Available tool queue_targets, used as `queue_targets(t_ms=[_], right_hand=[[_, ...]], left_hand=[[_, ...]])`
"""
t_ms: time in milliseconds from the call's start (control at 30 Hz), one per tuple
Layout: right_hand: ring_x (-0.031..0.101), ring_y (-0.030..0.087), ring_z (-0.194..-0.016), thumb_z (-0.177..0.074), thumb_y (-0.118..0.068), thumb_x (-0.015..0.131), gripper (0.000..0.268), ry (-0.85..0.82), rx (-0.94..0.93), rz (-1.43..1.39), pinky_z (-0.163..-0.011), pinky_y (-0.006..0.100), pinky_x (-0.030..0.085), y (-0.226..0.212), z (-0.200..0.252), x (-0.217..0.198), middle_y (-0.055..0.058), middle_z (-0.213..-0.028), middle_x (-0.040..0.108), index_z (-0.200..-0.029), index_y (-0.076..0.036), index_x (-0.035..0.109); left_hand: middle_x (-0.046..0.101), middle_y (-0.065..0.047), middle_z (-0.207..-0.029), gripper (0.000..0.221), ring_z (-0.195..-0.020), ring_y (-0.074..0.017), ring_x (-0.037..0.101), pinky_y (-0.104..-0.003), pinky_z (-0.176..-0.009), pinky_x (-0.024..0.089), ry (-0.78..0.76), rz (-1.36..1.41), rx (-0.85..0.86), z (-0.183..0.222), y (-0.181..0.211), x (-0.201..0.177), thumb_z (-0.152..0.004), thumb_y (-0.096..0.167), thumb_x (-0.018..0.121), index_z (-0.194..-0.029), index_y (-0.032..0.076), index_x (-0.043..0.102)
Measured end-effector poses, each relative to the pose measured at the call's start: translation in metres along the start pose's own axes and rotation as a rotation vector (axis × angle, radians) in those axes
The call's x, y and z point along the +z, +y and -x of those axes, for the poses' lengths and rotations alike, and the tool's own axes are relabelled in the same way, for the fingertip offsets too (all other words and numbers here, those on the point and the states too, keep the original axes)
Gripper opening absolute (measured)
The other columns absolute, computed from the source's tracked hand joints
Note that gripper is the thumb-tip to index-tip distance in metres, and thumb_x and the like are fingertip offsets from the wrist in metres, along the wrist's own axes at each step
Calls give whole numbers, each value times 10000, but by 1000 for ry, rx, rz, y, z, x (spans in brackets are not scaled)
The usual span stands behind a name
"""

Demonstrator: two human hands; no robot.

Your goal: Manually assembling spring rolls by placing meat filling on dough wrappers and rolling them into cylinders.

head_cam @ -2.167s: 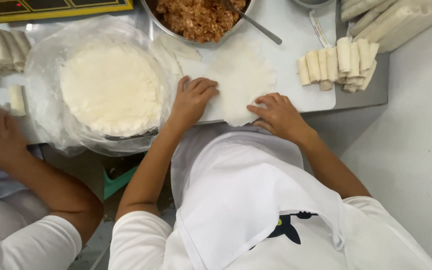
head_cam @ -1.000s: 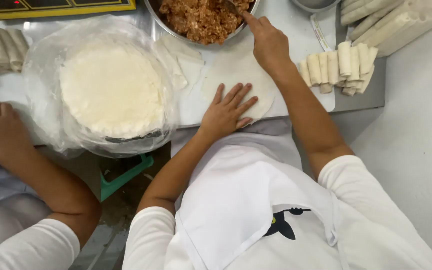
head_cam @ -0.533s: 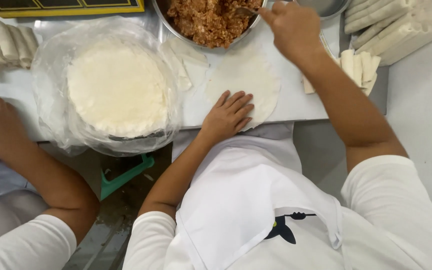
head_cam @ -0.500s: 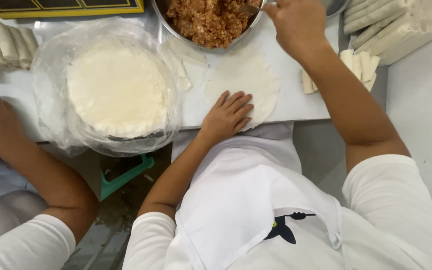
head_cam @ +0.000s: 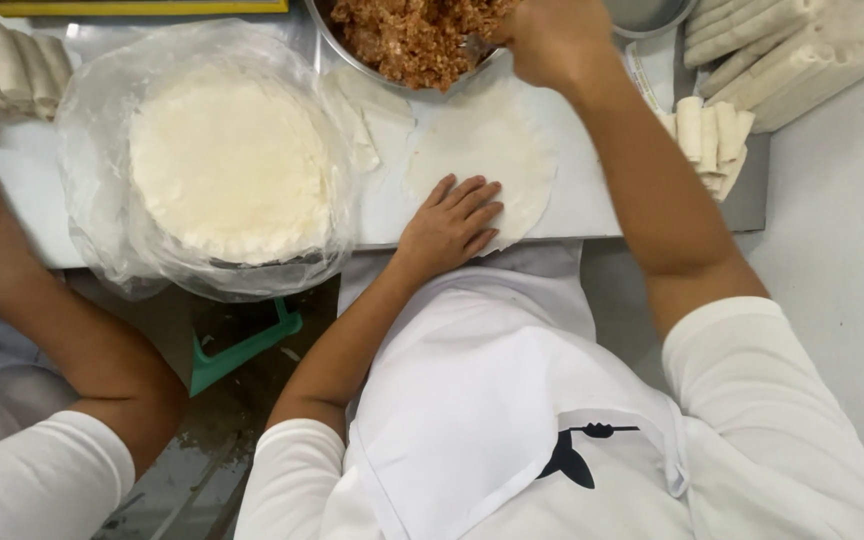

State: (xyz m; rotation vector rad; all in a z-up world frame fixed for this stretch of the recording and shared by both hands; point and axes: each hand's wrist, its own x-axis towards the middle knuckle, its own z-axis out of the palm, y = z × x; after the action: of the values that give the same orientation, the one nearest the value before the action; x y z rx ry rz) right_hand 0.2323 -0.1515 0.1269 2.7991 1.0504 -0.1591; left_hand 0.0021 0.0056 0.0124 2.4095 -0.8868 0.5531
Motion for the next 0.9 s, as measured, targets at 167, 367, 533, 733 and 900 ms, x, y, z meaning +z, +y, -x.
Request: queue_targets(t_ms=[167, 367, 533, 733, 900], right_hand=[[508, 117, -474, -1059, -92, 634, 241, -28, 125, -608, -448, 328, 433, 3, 6, 7, 104, -1119, 778, -1258, -107, 769], [639, 154, -775, -1058, 10, 656, 273, 547, 78, -1079, -696, 266, 560, -18, 47, 62, 129, -1134, 755, -1324, -34, 697], [671, 320, -808, -1070, -80, 684, 205, 200, -74, -739, -737, 436, 512, -15, 153, 0, 171, -902, 725, -1255, -64, 771], [723, 408, -924, -1029, -218, 633, 219, -305, 153, -510, -812, 529, 569, -26, 209, 15, 145, -952, 768, -1192, -205, 779], [735, 309, -894, -1055, -301, 634, 191, -244, 162, -351, -771, 425, 580, -18, 212, 1, 35, -908, 754, -1170, -333, 783]], left_hand=[[596, -98, -1461, 326, -1360, -294, 554, -531, -1146, 403, -47, 46, -32, 0, 2, -6, -1061, 321, 619, -1288, 95, 677], [604, -95, -1459, 429, -1371, -287, 537, -511, -1169, 365, -120, 129, -81, -1, -4, -5, -1069, 346, 582, -1392, 64, 593], [396, -216, -1610, 883, -1485, -379, 441, -444, -1264, 368, 211, 425, -434, 9, -7, 10, -920, 238, 866, -1576, 12, 322], [737, 148, -1104, 838, -1031, -85, 654, -325, -954, 416, 75, 105, -361, 17, -1, 44, -834, 353, 871, -1539, 200, 445], [709, 91, -1287, 1018, -1132, -154, 628, -388, -1003, 374, -96, 206, -462, 8, 4, 29, -775, 250, 898, -1612, 231, 319]])
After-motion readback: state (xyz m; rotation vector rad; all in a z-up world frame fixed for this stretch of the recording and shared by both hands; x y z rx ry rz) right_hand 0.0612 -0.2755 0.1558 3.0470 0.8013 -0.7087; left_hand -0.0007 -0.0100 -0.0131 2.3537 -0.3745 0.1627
